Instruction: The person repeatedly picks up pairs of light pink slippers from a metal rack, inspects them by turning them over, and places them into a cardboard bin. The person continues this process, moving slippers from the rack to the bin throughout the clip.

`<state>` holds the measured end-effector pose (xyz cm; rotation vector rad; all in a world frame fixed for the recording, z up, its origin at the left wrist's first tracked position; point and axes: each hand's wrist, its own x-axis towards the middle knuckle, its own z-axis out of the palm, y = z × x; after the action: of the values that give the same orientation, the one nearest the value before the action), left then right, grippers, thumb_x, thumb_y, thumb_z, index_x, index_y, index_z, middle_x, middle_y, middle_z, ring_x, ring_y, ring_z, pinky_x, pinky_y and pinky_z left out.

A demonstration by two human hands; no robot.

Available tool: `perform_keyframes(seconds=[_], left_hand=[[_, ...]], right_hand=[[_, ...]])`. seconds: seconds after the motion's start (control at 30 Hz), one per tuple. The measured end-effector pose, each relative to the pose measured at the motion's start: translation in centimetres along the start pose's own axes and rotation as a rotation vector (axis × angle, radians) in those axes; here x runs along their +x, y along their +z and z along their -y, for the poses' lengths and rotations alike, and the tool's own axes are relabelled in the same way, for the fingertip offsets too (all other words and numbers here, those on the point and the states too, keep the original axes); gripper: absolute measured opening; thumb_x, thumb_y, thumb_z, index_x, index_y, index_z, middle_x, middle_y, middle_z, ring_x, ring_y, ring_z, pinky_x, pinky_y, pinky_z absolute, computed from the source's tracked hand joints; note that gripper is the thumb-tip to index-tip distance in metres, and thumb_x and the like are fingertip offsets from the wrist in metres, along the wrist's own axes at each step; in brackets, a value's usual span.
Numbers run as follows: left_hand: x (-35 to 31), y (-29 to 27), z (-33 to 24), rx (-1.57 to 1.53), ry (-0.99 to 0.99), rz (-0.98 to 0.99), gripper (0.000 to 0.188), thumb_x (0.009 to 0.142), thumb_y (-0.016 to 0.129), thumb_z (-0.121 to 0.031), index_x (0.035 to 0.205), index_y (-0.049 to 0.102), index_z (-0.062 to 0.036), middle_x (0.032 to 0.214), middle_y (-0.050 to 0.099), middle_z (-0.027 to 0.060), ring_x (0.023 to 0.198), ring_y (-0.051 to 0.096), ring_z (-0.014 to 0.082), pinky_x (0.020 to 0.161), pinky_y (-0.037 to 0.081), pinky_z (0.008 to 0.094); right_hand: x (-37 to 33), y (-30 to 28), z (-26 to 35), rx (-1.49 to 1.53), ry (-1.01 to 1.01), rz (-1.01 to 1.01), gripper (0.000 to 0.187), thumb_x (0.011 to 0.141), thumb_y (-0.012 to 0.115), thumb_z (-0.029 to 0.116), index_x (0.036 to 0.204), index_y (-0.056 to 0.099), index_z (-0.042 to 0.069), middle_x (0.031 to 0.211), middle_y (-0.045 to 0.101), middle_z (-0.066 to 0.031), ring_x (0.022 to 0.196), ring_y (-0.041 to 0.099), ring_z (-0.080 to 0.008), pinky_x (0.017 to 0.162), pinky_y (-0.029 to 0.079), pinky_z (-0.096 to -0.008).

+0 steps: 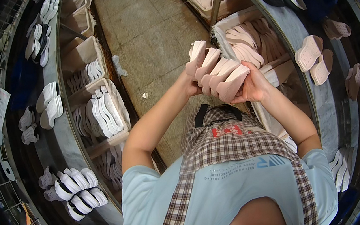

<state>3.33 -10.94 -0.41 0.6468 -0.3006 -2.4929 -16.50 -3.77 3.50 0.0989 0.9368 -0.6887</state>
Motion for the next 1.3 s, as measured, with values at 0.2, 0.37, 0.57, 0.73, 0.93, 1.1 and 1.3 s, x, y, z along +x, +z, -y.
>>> perform_keyframes(seconds=[0.2, 0.37, 0.57, 0.73, 0.93, 1.1, 1.3], left_hand=[[0.2, 0.1, 0.1, 0.038, 0.015, -0.039, 0.036, 0.094, 0.049, -0.04, 0.112, 0.057, -0.0108, 0.108, 0.062, 0.0063, 0.095, 0.062, 0.019, 0.08, 0.053, 0.036], [0.9, 0.1, -0.1, -0.002, 0.012, 0.012, 0.035, 0.094, 0.048, -0.037, 0.114, 0.057, -0.0097, 0.112, 0.06, 0.0078, 0.101, 0.06, 0.0222, 0.086, 0.05, 0.0387], [1.2, 0.6, -0.9, -1.731, -0.863, 0.065, 0.044, 0.093, 0.044, -0.033, 0.128, 0.048, -0.0064, 0.127, 0.053, 0.0126, 0.118, 0.05, 0.0302, 0.101, 0.041, 0.0438], [1.5, 3.5, 1.3, -0.028, 0.053, 0.08, 0.051, 0.098, 0.038, -0.037, 0.134, 0.038, -0.0015, 0.131, 0.049, 0.0137, 0.115, 0.053, 0.027, 0.096, 0.046, 0.042], [5.2, 8.3, 3.3, 0.144, 0.105, 0.233, 0.049, 0.099, 0.038, -0.03, 0.14, 0.028, -0.0044, 0.137, 0.043, 0.0145, 0.118, 0.05, 0.0255, 0.096, 0.046, 0.0389], [10.3, 11.8, 7.9, 0.174, -0.097, 0.305, 0.047, 0.098, 0.04, -0.028, 0.138, 0.031, -0.0034, 0.134, 0.044, 0.0158, 0.117, 0.05, 0.0275, 0.095, 0.047, 0.0404], [14.0, 13.8, 10.7, 0.285, -0.128, 0.339, 0.045, 0.096, 0.042, -0.024, 0.134, 0.034, -0.0022, 0.132, 0.045, 0.0172, 0.115, 0.051, 0.03, 0.094, 0.047, 0.0421]], right_hand=[[0.2, 0.1, 0.2, 0.002, 0.01, -0.017, 0.069, 0.09, 0.029, 0.059, 0.142, 0.03, 0.013, 0.145, 0.028, -0.0178, 0.131, 0.03, -0.0385, 0.101, 0.024, -0.0642], [0.0, -0.1, 0.4, 0.025, -0.001, -0.023, 0.068, 0.091, 0.03, 0.058, 0.142, 0.031, 0.013, 0.145, 0.028, -0.018, 0.131, 0.029, -0.0387, 0.101, 0.023, -0.0646], [-0.3, -0.9, 0.5, 0.028, -0.125, -0.026, 0.065, 0.087, 0.04, 0.051, 0.139, 0.036, 0.013, 0.142, 0.032, -0.0175, 0.13, 0.03, -0.0379, 0.102, 0.019, -0.0662], [-1.5, -2.7, 0.1, -0.017, -0.56, 0.016, 0.061, 0.083, 0.051, 0.04, 0.132, 0.043, 0.005, 0.13, 0.049, -0.0171, 0.124, 0.043, -0.0308, 0.106, 0.027, -0.0526], [-5.8, -8.6, 0.2, 0.323, -0.798, 0.188, 0.06, 0.077, 0.05, 0.032, 0.125, 0.05, -0.004, 0.117, 0.059, -0.0214, 0.104, 0.06, -0.0319, 0.094, 0.046, -0.0416], [-11.3, -13.8, -1.2, 0.45, -1.109, 0.31, 0.069, 0.071, 0.045, 0.036, 0.127, 0.049, -0.004, 0.118, 0.058, -0.0234, 0.096, 0.064, -0.0337, 0.079, 0.057, -0.0404], [-18.7, -23.2, -2.2, 0.527, -1.538, 0.06, 0.065, 0.082, 0.042, 0.047, 0.131, 0.046, 0.003, 0.126, 0.054, -0.0187, 0.107, 0.058, -0.033, 0.092, 0.049, -0.0444]])
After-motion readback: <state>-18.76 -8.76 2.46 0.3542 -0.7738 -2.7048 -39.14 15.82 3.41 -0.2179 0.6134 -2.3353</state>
